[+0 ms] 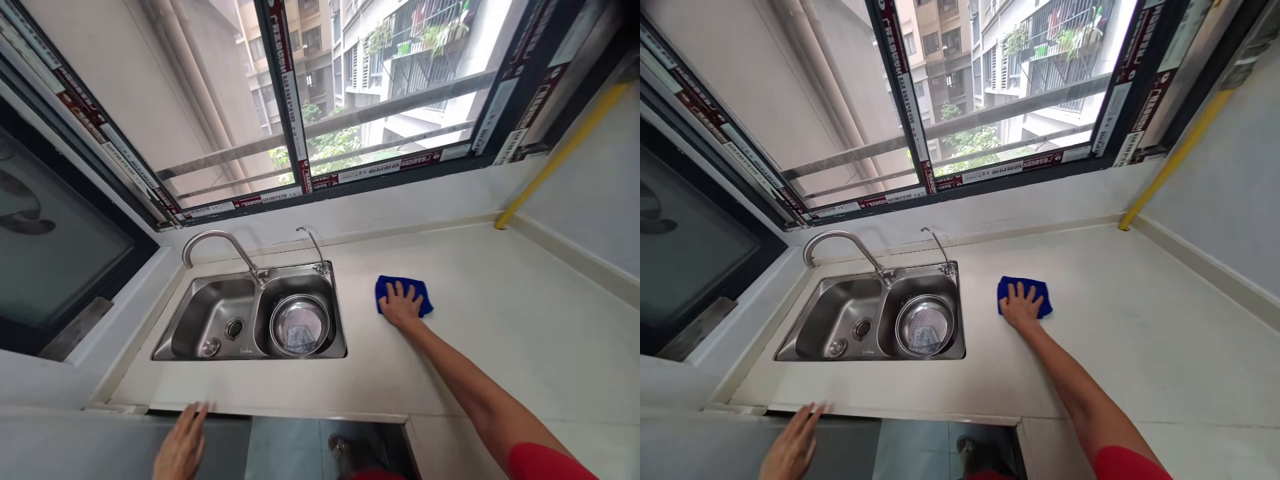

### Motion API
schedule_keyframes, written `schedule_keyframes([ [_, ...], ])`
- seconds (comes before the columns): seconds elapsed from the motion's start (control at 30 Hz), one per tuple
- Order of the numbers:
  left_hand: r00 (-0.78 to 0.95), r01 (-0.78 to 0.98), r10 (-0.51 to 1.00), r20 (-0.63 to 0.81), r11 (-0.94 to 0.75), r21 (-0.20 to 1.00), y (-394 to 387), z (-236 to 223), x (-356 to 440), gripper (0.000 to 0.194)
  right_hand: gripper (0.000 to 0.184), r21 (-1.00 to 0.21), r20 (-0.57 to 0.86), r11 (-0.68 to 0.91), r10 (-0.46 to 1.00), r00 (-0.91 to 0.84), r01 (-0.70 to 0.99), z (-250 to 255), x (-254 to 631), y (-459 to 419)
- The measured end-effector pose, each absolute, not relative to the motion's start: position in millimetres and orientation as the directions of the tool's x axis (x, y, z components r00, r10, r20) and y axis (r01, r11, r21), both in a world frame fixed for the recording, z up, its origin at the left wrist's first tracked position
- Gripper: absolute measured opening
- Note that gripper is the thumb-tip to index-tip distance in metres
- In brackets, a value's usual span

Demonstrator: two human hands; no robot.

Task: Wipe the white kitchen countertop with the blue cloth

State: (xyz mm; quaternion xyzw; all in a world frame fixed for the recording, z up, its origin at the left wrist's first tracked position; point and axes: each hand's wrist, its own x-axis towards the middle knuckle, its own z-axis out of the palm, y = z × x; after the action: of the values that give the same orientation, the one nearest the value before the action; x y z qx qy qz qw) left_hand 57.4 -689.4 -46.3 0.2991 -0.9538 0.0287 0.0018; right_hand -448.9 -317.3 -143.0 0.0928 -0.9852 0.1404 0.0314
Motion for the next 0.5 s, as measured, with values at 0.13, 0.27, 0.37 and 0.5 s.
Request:
schedule_keyframes([
  [0.13,-0.782,-0.612,-0.597,-0.178,0.790,0.040,-644.7,-73.1,-37.9,0.051,0.059,-0.283,0.106,0.889,-0.344,-0.933,-0.361,-143.7,-413.8,-359.1],
  [0.27,-0.764,-0.641,-0.598,-0.240,0.746,0.182,-604.6,-82.7,-97.7,0.041,0.057,-0.301,0.126,0.815,-0.481,-0.868,-0.495,-140.7,-371.2,-374.6],
  [0.37,-0.694,-0.719,-0.681,-0.235,0.670,0.183,-596.1,-91.4,-112.2,0.043,0.055,-0.317,0.138,0.706,-0.626,-0.767,-0.633,-140.4,-332.1,-354.3],
  [0.5,-0.565,-0.824,-0.794,-0.225,0.528,0.206,-597.9,-100.5,-113.1,0.052,0.063,-0.376,0.172,0.473,-0.809,-0.562,-0.797,-144.3,-285.0,-298.3],
])
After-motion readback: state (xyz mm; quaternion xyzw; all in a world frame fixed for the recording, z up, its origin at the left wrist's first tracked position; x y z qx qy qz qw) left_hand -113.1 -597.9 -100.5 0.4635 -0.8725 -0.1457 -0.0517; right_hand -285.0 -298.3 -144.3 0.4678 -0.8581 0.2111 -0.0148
